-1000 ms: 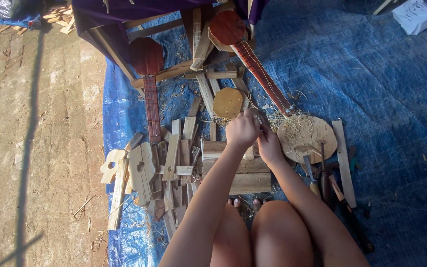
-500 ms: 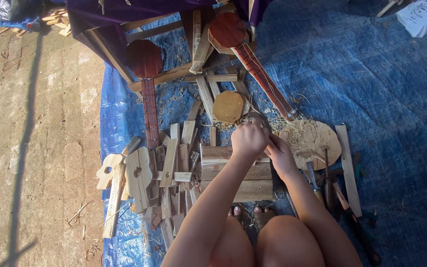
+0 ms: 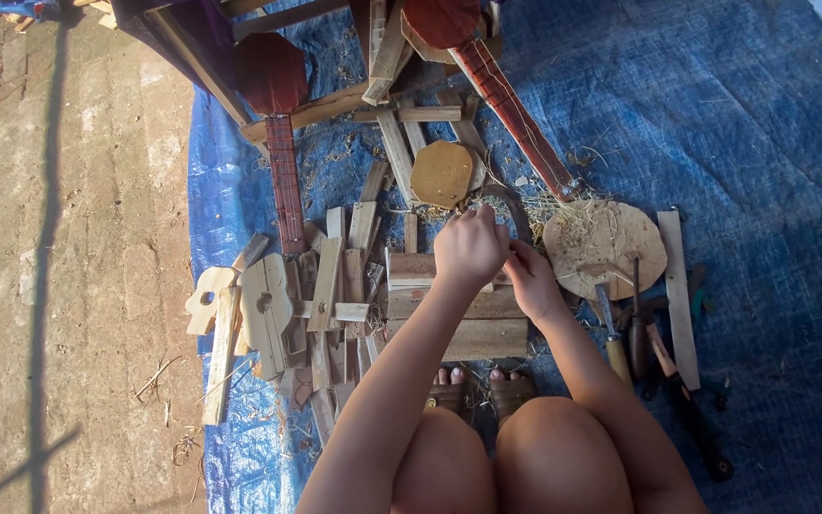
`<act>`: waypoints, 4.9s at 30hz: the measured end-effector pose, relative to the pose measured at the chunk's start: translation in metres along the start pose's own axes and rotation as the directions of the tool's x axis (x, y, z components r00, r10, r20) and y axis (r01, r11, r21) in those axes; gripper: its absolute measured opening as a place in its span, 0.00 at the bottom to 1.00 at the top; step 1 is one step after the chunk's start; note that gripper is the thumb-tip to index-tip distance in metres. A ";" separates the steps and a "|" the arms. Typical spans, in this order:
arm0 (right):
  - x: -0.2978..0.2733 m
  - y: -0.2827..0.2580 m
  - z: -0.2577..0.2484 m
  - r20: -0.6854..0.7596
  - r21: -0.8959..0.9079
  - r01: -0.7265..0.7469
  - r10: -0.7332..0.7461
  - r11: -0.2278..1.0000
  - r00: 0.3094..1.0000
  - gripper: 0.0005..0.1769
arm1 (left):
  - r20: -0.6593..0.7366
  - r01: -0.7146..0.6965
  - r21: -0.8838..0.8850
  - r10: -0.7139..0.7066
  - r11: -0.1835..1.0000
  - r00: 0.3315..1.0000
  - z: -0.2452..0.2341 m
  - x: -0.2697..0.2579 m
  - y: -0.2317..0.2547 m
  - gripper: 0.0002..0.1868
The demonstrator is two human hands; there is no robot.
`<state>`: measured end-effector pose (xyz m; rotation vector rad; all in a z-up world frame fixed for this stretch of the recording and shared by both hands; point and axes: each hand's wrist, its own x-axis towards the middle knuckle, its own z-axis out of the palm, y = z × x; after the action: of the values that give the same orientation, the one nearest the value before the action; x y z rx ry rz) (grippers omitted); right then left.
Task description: The person sands a small wooden component for a stringed instrument by hand.
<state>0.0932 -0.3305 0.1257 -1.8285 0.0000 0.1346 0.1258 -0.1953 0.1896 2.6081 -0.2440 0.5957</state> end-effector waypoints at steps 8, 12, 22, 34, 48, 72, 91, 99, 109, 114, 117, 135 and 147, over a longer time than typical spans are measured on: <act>0.020 0.105 0.025 -0.039 -0.204 -0.094 0.088 0.974 0.995 0.22 | 0.055 0.034 -0.026 -0.033 0.999 0.998 -0.012 -0.006 0.000 0.10; 0.018 0.088 0.020 0.015 -0.031 -0.012 0.012 0.999 1.000 0.21 | 0.065 0.047 -0.026 -0.045 0.999 0.997 -0.012 -0.005 0.000 0.12; 0.014 0.101 0.029 0.024 0.036 -0.070 0.069 0.997 0.997 0.22 | 0.121 0.094 -0.032 -0.090 0.995 0.989 -0.007 -0.008 -0.006 0.13; -0.016 -0.026 0.007 0.059 0.140 0.010 -0.018 0.990 0.998 0.23 | 0.104 0.090 -0.033 -0.086 0.995 0.991 -0.007 -0.009 -0.003 0.12; -0.014 -0.028 0.011 0.096 0.082 0.048 -0.055 0.995 0.994 0.23 | 0.031 0.065 -0.030 -0.064 0.997 0.997 -0.017 -0.019 -0.014 0.11; 0.010 0.186 0.049 -0.056 -0.242 -0.131 0.121 0.961 0.991 0.20 | 0.064 0.129 -0.111 -0.122 0.985 0.990 -0.047 -0.067 -0.060 0.07; -0.004 0.198 0.033 -0.020 -0.432 -0.186 0.196 0.883 0.980 0.25 | -0.186 -0.124 -0.295 0.070 0.947 0.980 -0.058 -0.086 -0.060 0.08; -0.004 0.231 0.036 -0.044 -0.500 -0.197 0.202 0.844 0.978 0.20 | 0.401 0.707 -0.416 -0.582 0.572 0.708 -0.100 -0.084 -0.096 0.37; 0.002 0.146 0.042 -0.136 -0.302 -0.216 0.183 0.928 0.974 0.20 | 0.637 0.501 -0.411 -0.154 0.761 0.756 -0.145 -0.086 -0.035 0.43; -0.035 0.048 0.067 0.001 -0.223 0.131 -0.134 0.966 0.991 0.19 | 0.673 0.533 -0.366 -0.179 0.763 0.718 -0.139 -0.093 -0.029 0.45; -0.050 -0.026 0.065 0.021 -0.105 0.381 -0.381 0.919 0.924 0.11 | 0.676 0.529 -0.342 -0.188 0.777 0.712 -0.142 -0.091 -0.028 0.46; -0.003 0.142 0.040 0.003 -0.443 0.019 -0.020 0.896 1.000 0.19 | 0.685 0.368 -0.247 -0.107 0.896 0.720 -0.128 -0.106 -0.033 0.49; -0.033 0.102 0.015 0.066 -0.203 0.177 -0.167 0.963 0.984 0.16 | 0.661 -0.073 -0.125 0.138 0.990 0.737 -0.113 -0.116 -0.020 0.60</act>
<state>0.0519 -0.3447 0.0268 -2.0246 -0.2140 0.0570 -0.0143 -0.1167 0.2209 2.6225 -0.6300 -0.3580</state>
